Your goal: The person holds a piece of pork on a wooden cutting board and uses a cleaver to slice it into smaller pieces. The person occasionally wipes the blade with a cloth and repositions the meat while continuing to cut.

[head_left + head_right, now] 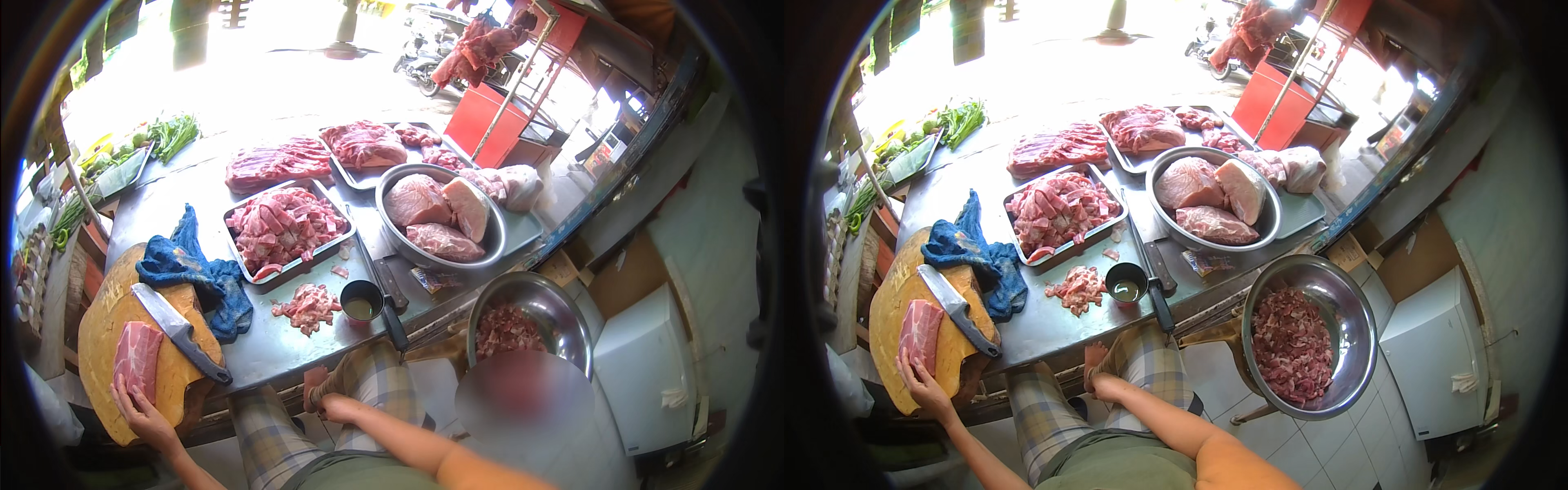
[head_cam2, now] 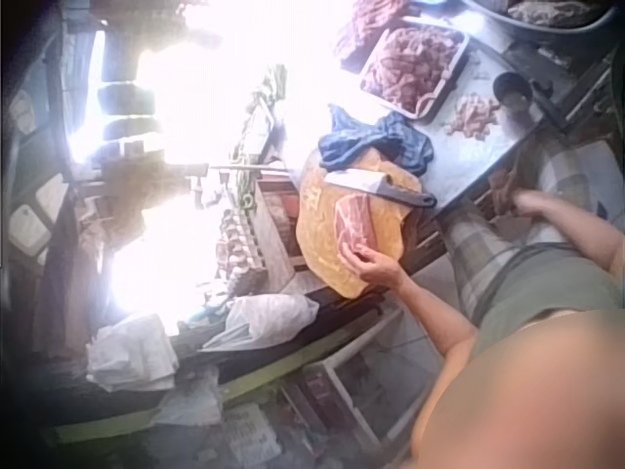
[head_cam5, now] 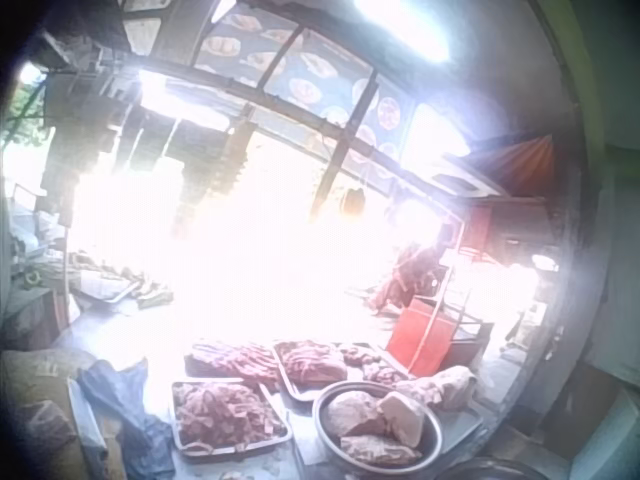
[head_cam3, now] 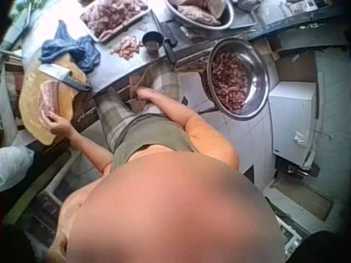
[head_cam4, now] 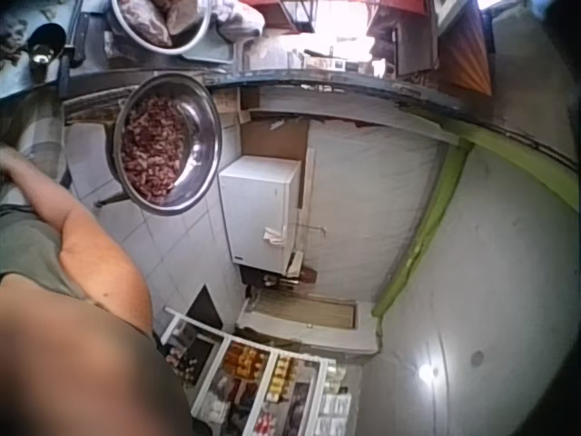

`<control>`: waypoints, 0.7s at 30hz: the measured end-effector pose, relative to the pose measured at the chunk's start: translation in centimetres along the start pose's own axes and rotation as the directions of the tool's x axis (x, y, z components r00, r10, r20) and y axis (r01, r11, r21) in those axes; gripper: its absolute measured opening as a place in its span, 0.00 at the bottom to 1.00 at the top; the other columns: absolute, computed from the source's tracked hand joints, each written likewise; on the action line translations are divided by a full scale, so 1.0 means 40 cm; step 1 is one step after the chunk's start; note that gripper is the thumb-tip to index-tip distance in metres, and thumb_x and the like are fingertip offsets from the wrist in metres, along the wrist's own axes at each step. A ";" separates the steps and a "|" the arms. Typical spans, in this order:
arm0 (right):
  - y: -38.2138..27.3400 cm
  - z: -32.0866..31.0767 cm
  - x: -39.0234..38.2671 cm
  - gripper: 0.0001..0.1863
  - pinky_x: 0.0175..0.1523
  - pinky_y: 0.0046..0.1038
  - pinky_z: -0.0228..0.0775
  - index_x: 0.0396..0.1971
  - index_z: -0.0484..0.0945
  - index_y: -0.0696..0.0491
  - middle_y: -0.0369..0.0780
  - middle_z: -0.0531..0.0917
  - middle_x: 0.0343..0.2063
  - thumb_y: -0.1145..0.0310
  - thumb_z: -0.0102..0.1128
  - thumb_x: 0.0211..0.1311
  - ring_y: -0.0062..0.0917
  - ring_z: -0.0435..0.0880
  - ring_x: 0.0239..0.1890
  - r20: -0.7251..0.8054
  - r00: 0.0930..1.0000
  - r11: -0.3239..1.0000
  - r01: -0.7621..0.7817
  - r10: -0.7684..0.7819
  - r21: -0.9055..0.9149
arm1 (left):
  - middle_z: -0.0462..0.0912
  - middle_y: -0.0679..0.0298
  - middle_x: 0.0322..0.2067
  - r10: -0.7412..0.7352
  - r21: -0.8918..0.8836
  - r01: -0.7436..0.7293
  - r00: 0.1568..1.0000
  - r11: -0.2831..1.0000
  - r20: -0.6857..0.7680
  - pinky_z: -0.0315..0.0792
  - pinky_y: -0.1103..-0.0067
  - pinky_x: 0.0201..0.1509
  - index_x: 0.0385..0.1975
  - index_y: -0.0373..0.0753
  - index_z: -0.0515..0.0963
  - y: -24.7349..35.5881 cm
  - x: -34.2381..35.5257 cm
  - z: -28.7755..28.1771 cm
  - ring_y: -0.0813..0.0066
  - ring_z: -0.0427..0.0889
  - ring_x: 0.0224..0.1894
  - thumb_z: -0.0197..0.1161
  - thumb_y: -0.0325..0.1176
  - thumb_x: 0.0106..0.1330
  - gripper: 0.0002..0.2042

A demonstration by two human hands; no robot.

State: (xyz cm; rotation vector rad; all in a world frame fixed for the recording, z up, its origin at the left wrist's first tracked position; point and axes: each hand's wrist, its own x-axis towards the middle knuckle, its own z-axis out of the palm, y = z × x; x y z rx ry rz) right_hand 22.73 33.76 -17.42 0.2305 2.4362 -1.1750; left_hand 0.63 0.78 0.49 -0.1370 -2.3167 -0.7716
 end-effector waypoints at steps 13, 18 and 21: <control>-0.014 -0.012 -0.006 0.13 0.42 0.42 0.73 0.33 0.84 0.60 0.54 0.84 0.31 0.66 0.66 0.52 0.47 0.83 0.36 0.025 1.000 1.000 0.007 -0.007 -0.013 | 0.70 0.43 0.64 0.010 0.013 -0.010 1.000 1.000 -0.001 0.63 0.63 0.68 0.60 0.34 0.75 -0.006 0.002 0.002 0.45 0.70 0.65 0.51 0.33 0.77 0.17; -0.016 -0.015 -0.008 0.13 0.42 0.41 0.73 0.34 0.84 0.60 0.54 0.84 0.32 0.66 0.66 0.52 0.46 0.83 0.37 0.040 0.999 1.000 -0.005 0.005 -0.002 | 0.70 0.43 0.64 -0.002 0.002 0.002 1.000 1.000 0.000 0.63 0.63 0.68 0.60 0.34 0.75 -0.007 -0.001 0.001 0.45 0.69 0.66 0.51 0.33 0.77 0.17; -0.019 -0.019 -0.010 0.13 0.42 0.41 0.73 0.34 0.84 0.59 0.53 0.84 0.31 0.66 0.65 0.53 0.46 0.83 0.36 0.058 0.998 1.000 -0.018 0.018 0.004 | 0.70 0.43 0.64 -0.001 -0.005 0.001 1.000 1.000 -0.003 0.63 0.63 0.68 0.60 0.34 0.75 -0.003 0.001 0.003 0.46 0.69 0.66 0.51 0.33 0.77 0.17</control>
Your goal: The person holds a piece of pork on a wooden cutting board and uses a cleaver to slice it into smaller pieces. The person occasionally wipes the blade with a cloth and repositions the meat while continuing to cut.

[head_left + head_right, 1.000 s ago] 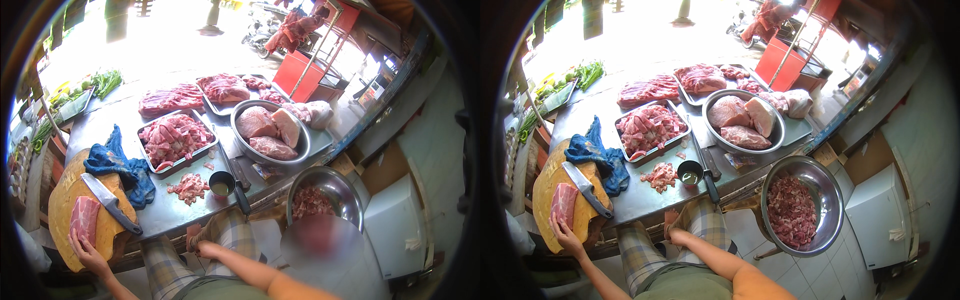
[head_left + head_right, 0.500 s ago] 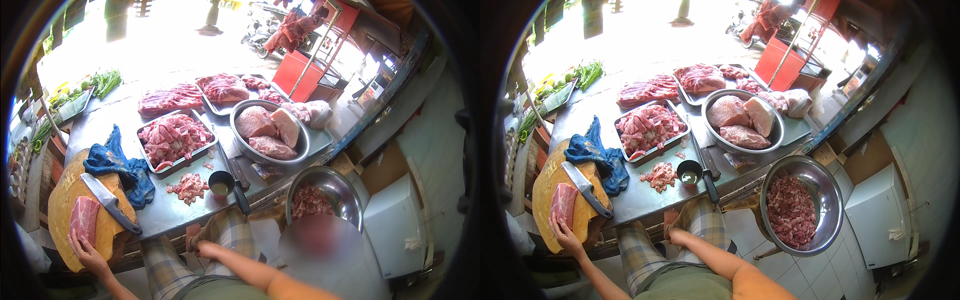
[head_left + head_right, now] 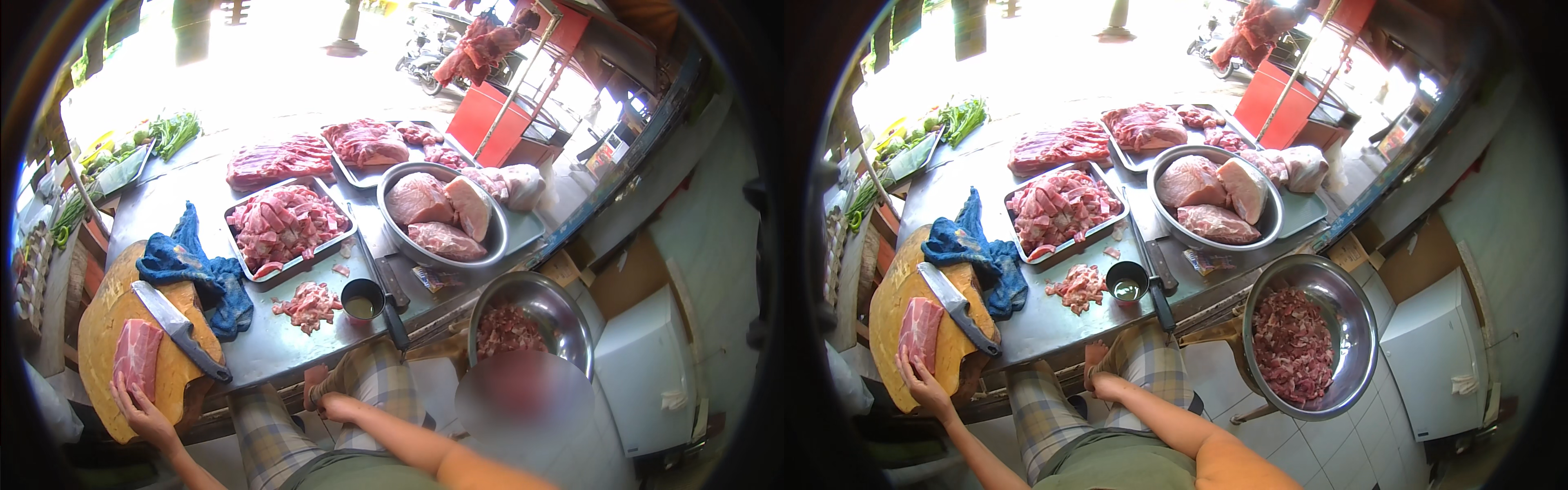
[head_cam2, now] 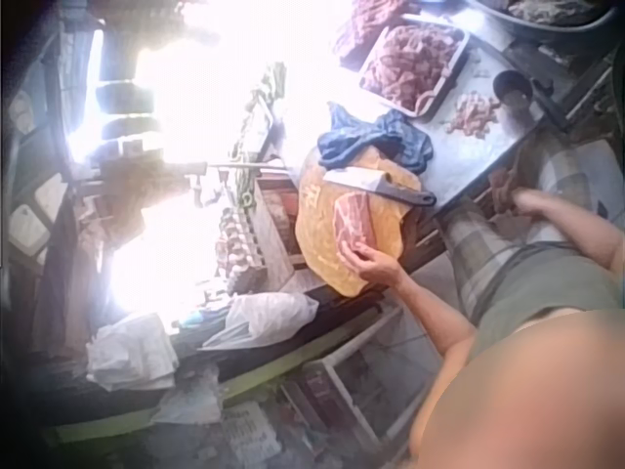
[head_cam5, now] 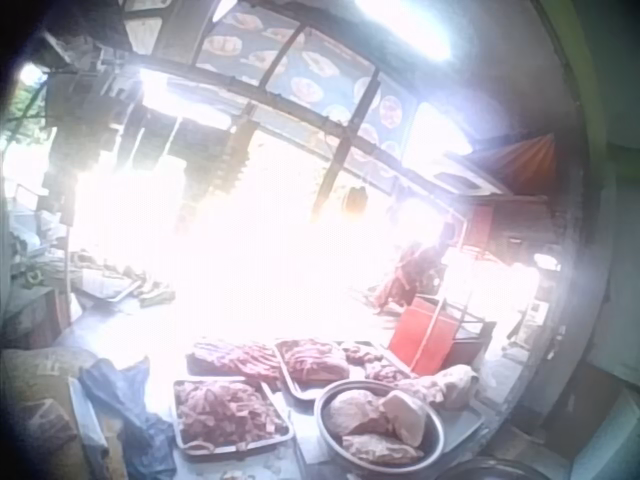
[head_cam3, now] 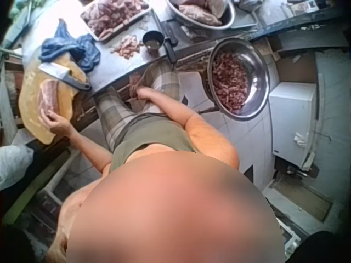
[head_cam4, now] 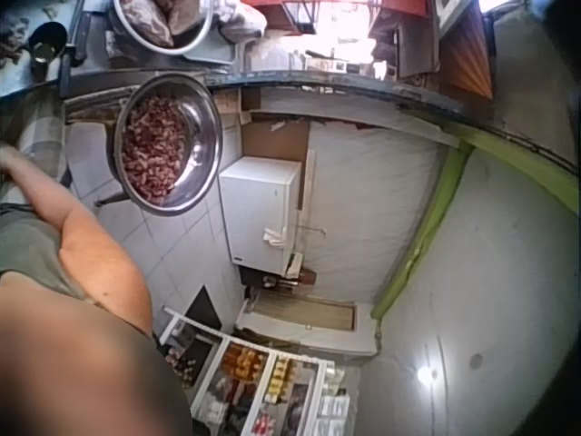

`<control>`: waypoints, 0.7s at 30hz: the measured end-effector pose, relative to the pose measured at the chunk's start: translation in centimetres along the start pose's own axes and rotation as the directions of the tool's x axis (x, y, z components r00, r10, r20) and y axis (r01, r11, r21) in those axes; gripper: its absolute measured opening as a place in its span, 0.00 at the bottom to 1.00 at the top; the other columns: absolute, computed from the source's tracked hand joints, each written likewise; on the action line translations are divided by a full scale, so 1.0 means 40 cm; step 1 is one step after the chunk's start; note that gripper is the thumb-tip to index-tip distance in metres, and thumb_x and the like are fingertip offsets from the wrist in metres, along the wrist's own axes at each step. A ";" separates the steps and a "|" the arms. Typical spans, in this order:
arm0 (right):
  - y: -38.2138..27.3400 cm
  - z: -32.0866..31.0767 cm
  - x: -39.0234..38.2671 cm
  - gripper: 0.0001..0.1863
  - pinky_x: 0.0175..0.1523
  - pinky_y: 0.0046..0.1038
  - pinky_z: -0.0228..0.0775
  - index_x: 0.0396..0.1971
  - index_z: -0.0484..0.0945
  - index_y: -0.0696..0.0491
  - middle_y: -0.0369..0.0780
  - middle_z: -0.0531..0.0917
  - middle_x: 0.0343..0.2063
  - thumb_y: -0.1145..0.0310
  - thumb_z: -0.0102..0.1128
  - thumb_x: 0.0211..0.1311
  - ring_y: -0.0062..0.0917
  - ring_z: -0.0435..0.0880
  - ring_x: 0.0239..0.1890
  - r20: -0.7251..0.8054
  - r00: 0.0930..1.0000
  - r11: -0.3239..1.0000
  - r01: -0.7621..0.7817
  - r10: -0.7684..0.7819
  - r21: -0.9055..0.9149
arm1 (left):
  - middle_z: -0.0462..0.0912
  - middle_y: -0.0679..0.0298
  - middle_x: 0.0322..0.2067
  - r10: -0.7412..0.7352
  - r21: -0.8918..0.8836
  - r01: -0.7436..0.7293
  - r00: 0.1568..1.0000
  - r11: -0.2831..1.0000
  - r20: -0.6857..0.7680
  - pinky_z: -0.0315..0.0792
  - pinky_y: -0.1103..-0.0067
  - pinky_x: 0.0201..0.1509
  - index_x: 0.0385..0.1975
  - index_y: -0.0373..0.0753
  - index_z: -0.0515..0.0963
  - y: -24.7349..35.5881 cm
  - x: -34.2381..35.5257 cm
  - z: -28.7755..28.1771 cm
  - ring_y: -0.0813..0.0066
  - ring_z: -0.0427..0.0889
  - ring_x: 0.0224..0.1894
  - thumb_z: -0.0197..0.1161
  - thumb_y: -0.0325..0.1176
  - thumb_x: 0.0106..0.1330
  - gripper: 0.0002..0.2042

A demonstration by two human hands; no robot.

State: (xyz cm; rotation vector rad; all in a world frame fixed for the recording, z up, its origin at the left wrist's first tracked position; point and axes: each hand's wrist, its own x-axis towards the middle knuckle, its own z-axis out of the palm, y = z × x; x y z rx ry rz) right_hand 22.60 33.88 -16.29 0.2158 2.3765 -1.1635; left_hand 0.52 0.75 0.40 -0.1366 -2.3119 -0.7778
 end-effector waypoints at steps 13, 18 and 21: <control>0.016 0.008 0.005 0.14 0.47 0.39 0.74 0.39 0.85 0.58 0.52 0.85 0.36 0.64 0.66 0.55 0.45 0.84 0.40 0.019 1.000 0.998 0.007 -0.006 -0.057 | 0.69 0.44 0.65 -0.066 -0.043 0.067 0.998 0.997 0.005 0.63 0.64 0.68 0.60 0.36 0.75 0.032 -0.004 -0.014 0.47 0.69 0.67 0.53 0.30 0.74 0.17; 0.023 0.004 -0.001 0.14 0.48 0.38 0.75 0.40 0.85 0.57 0.50 0.86 0.37 0.64 0.65 0.58 0.43 0.85 0.41 0.055 0.998 0.996 -0.018 0.023 -0.089 | 0.71 0.43 0.64 -0.107 -0.063 0.107 0.994 0.992 -0.008 0.63 0.63 0.69 0.58 0.35 0.77 0.072 0.007 -0.027 0.46 0.69 0.67 0.54 0.29 0.73 0.16; 0.011 -0.012 -0.011 0.14 0.50 0.38 0.76 0.43 0.85 0.55 0.49 0.87 0.39 0.64 0.63 0.60 0.40 0.86 0.41 0.096 0.991 0.984 -0.072 0.088 -0.164 | 0.73 0.45 0.62 -0.052 -0.051 0.050 0.998 0.997 -0.043 0.62 0.64 0.70 0.57 0.33 0.77 0.086 -0.004 -0.040 0.47 0.69 0.67 0.57 0.28 0.70 0.16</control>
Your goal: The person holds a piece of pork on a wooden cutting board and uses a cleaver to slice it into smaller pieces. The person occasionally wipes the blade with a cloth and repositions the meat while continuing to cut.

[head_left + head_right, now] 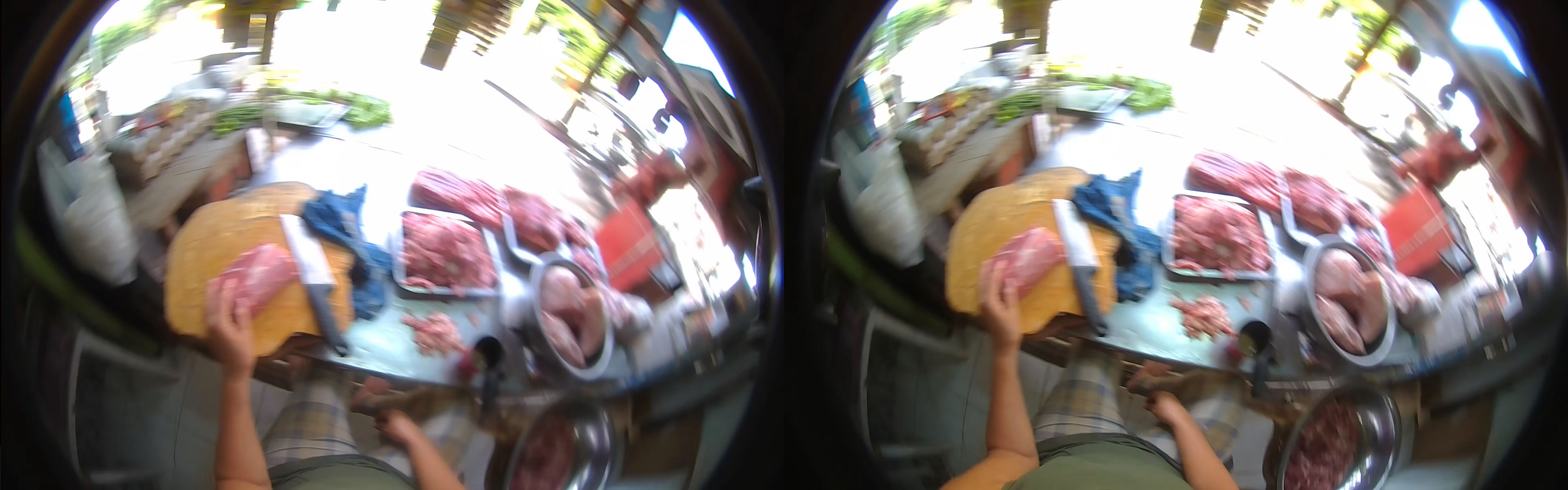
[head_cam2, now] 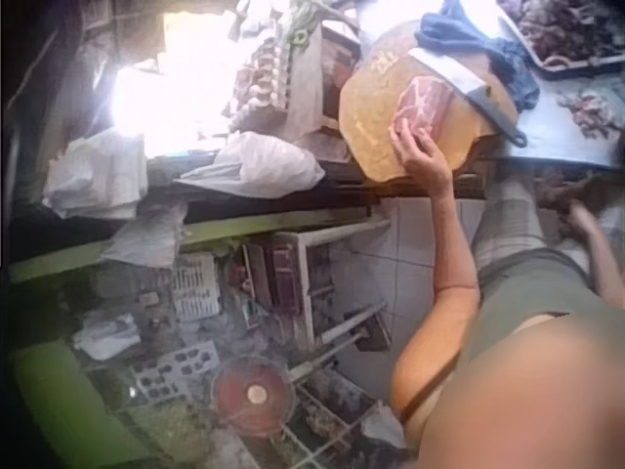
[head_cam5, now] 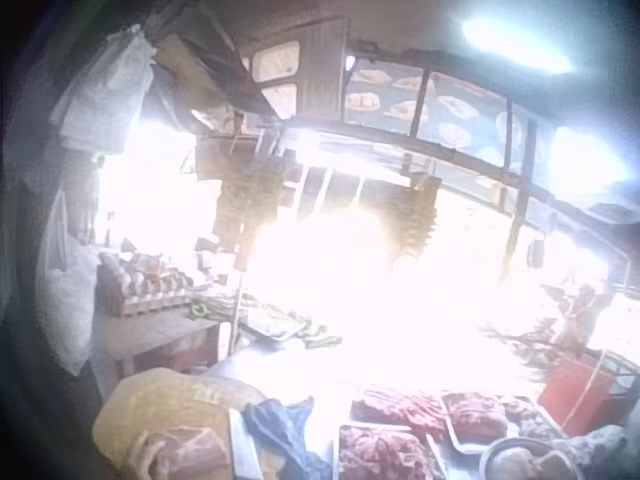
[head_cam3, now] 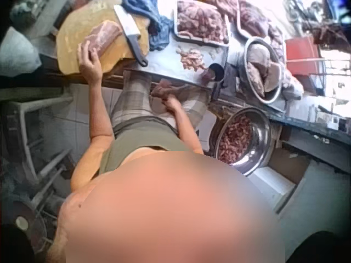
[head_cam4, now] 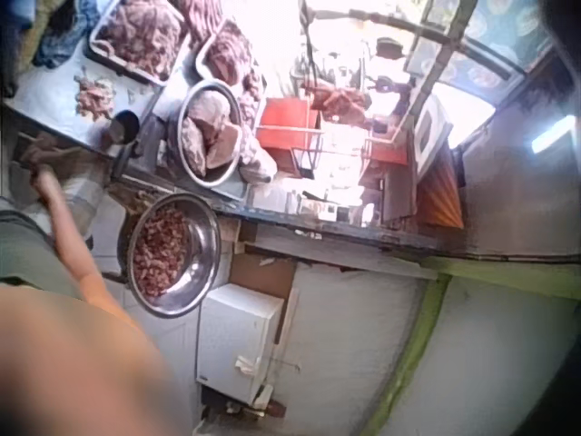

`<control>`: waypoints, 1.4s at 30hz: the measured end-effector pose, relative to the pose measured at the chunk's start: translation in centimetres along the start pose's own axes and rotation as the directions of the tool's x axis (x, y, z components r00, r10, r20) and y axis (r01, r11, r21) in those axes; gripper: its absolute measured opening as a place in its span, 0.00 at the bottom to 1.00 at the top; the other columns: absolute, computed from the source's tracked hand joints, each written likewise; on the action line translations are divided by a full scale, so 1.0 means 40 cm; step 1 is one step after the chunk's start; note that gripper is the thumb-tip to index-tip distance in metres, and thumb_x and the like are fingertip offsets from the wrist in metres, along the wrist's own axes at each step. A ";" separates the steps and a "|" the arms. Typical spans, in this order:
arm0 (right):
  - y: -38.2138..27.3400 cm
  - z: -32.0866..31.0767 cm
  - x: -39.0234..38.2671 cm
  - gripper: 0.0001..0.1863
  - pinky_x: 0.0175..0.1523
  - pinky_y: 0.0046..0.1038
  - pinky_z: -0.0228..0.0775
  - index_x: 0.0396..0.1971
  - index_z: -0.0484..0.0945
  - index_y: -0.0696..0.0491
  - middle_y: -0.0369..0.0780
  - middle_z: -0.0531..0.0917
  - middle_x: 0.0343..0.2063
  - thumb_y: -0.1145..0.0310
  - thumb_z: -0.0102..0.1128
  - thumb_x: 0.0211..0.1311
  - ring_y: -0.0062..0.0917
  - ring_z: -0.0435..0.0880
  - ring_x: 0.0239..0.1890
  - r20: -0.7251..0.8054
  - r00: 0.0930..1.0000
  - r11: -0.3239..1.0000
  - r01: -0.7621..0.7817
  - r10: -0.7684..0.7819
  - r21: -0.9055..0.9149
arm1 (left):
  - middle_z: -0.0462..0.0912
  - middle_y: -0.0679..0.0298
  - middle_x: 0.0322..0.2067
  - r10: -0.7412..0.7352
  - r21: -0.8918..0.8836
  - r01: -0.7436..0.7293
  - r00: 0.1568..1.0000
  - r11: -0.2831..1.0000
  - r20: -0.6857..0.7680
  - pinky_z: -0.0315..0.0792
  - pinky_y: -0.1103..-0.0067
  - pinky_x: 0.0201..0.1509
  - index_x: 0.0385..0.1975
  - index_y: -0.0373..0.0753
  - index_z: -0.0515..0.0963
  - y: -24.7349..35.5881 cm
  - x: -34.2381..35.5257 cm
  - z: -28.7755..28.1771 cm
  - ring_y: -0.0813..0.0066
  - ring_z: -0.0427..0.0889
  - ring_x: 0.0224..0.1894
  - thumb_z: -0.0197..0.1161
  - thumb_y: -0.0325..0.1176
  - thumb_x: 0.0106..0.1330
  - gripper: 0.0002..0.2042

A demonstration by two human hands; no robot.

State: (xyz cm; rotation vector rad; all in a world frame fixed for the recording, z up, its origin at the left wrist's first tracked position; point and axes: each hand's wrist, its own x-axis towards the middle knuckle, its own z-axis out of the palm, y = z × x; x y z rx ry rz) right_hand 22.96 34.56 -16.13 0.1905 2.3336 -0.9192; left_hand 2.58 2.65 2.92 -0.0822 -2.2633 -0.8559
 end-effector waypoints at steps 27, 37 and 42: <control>0.012 -0.006 0.000 0.21 0.56 0.38 0.75 0.46 0.84 0.60 0.54 0.85 0.44 0.65 0.66 0.53 0.46 0.85 0.49 -0.098 0.993 0.986 0.077 -0.063 0.149 | 0.72 0.40 0.60 -0.088 -0.065 0.085 0.995 0.994 -0.036 0.70 0.62 0.64 0.56 0.33 0.76 0.012 0.002 -0.001 0.42 0.74 0.60 0.59 0.30 0.69 0.17; -0.015 -0.012 -0.013 0.20 0.55 0.38 0.75 0.45 0.84 0.61 0.53 0.85 0.43 0.66 0.66 0.53 0.45 0.85 0.47 -0.114 0.992 0.988 0.072 -0.056 0.140 | 0.72 0.37 0.60 -0.077 -0.051 0.077 0.997 0.996 -0.012 0.69 0.63 0.64 0.57 0.33 0.76 0.013 0.004 -0.002 0.41 0.74 0.61 0.58 0.29 0.70 0.16; -0.032 -0.021 -0.019 0.21 0.55 0.38 0.75 0.45 0.84 0.61 0.55 0.85 0.42 0.65 0.65 0.52 0.46 0.85 0.47 -0.099 0.995 0.983 0.037 -0.019 0.180 | 0.72 0.39 0.61 -0.078 -0.059 0.077 0.997 0.995 -0.024 0.69 0.64 0.65 0.55 0.33 0.77 0.016 0.007 0.001 0.44 0.74 0.62 0.58 0.30 0.71 0.15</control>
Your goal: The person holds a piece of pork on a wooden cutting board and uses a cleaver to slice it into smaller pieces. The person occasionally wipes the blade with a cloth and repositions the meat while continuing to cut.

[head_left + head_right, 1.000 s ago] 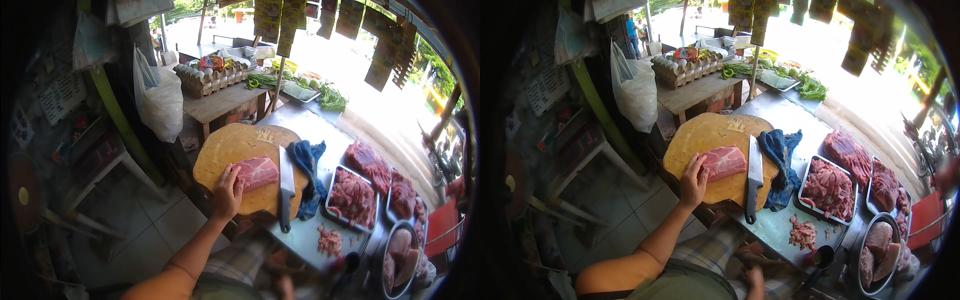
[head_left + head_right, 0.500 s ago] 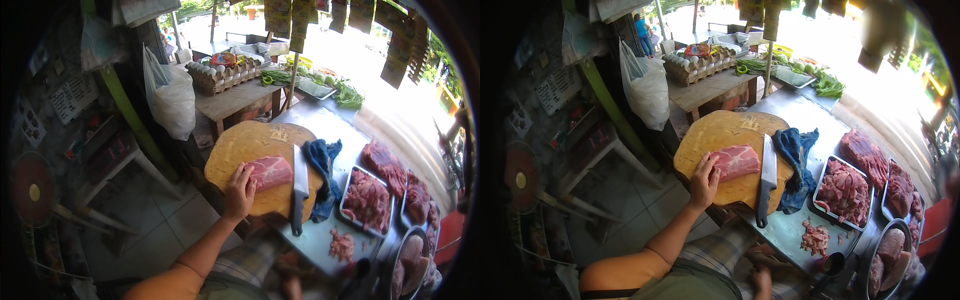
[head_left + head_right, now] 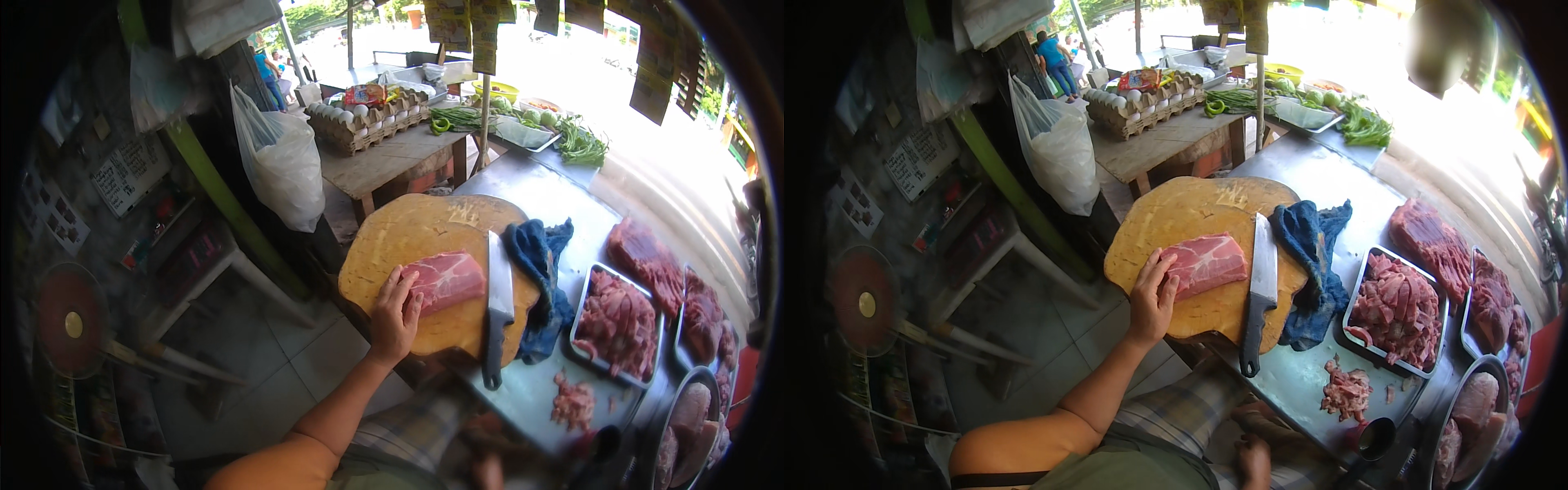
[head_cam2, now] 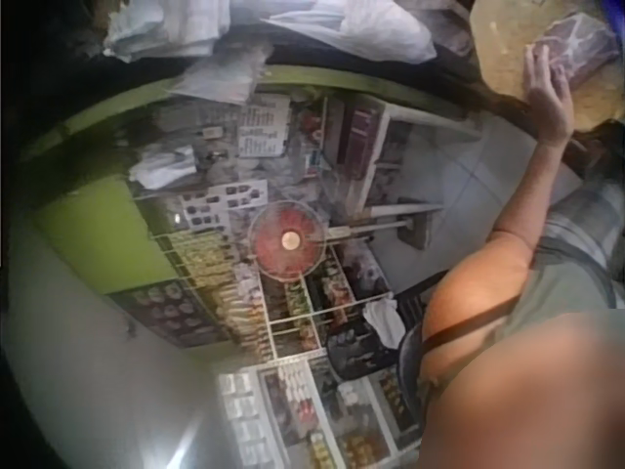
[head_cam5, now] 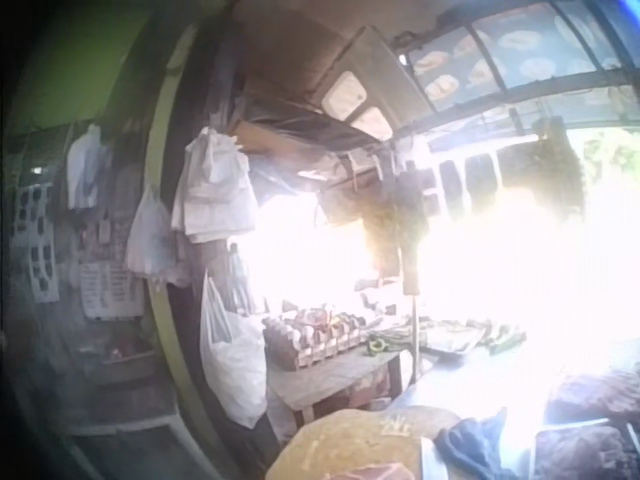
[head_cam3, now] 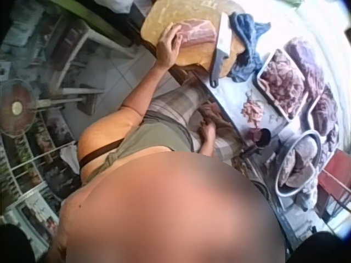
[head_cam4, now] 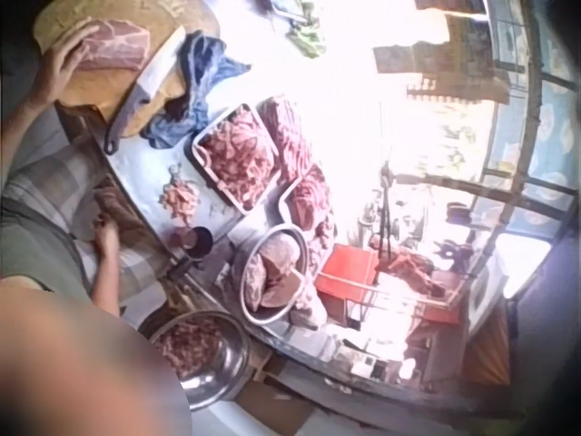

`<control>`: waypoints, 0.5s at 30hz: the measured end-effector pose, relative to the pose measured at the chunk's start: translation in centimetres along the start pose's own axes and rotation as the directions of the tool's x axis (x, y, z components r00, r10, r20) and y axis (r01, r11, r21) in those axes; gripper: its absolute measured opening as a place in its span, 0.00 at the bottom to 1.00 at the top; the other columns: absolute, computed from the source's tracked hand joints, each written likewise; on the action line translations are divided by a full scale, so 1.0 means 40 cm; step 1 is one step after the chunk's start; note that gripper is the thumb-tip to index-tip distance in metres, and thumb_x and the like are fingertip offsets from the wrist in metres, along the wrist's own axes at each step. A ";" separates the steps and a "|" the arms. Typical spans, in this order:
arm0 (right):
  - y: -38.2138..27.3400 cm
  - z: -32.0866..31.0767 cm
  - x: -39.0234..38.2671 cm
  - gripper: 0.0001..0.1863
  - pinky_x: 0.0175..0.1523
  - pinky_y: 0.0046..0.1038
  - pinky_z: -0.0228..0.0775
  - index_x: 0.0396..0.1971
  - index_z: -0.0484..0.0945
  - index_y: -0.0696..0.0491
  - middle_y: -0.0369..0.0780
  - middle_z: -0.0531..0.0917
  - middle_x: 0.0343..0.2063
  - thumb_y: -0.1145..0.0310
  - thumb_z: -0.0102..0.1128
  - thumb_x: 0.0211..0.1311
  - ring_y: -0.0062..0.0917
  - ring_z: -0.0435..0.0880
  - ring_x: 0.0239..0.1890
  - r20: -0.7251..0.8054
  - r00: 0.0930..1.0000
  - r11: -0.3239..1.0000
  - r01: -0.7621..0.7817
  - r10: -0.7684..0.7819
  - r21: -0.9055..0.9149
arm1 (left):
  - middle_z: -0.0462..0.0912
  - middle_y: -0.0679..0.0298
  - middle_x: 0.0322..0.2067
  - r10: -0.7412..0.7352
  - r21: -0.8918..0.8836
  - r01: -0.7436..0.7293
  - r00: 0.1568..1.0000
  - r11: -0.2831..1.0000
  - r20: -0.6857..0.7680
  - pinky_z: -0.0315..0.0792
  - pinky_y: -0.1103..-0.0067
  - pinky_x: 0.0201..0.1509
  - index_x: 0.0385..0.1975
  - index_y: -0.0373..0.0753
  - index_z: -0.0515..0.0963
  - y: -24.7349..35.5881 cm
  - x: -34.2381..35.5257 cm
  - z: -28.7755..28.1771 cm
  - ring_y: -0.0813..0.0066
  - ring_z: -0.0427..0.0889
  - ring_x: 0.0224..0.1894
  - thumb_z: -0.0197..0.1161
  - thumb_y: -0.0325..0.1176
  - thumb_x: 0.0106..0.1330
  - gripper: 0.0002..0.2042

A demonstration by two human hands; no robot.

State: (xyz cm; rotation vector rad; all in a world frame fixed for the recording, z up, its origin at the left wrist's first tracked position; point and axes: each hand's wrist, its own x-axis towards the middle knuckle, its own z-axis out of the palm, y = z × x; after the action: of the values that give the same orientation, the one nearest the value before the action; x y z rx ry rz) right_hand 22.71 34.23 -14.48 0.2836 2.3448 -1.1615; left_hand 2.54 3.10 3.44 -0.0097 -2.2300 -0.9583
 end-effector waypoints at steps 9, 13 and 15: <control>-0.016 -0.013 0.000 0.17 0.53 0.39 0.74 0.47 0.81 0.59 0.55 0.84 0.45 0.69 0.63 0.60 0.46 0.83 0.49 0.082 0.994 0.997 0.068 -0.065 -0.031 | 0.74 0.40 0.59 -0.030 -0.013 0.029 0.999 0.999 -0.013 0.71 0.64 0.63 0.54 0.34 0.78 0.001 0.001 0.005 0.45 0.76 0.59 0.58 0.28 0.69 0.15; -0.022 -0.019 0.002 0.16 0.52 0.41 0.75 0.46 0.81 0.61 0.55 0.85 0.42 0.68 0.61 0.61 0.47 0.84 0.45 0.083 0.994 0.997 0.080 -0.078 -0.018 | 0.74 0.41 0.59 -0.049 -0.045 0.048 0.999 0.998 -0.021 0.71 0.66 0.62 0.53 0.34 0.79 0.001 0.000 0.008 0.47 0.77 0.60 0.58 0.27 0.69 0.14; -0.028 -0.024 0.001 0.16 0.52 0.41 0.75 0.46 0.81 0.61 0.55 0.85 0.41 0.68 0.60 0.62 0.47 0.84 0.45 0.083 0.994 0.997 0.077 -0.075 -0.028 | 0.75 0.41 0.60 -0.060 -0.045 0.058 0.998 0.997 -0.025 0.72 0.67 0.62 0.53 0.33 0.79 0.002 0.002 0.009 0.49 0.78 0.60 0.58 0.27 0.69 0.14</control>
State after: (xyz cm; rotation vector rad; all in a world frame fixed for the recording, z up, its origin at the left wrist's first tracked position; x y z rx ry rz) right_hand 21.90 34.30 -13.25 0.1340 2.3177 -1.1485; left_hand 2.28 3.36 3.37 0.0487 -2.1954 -1.0339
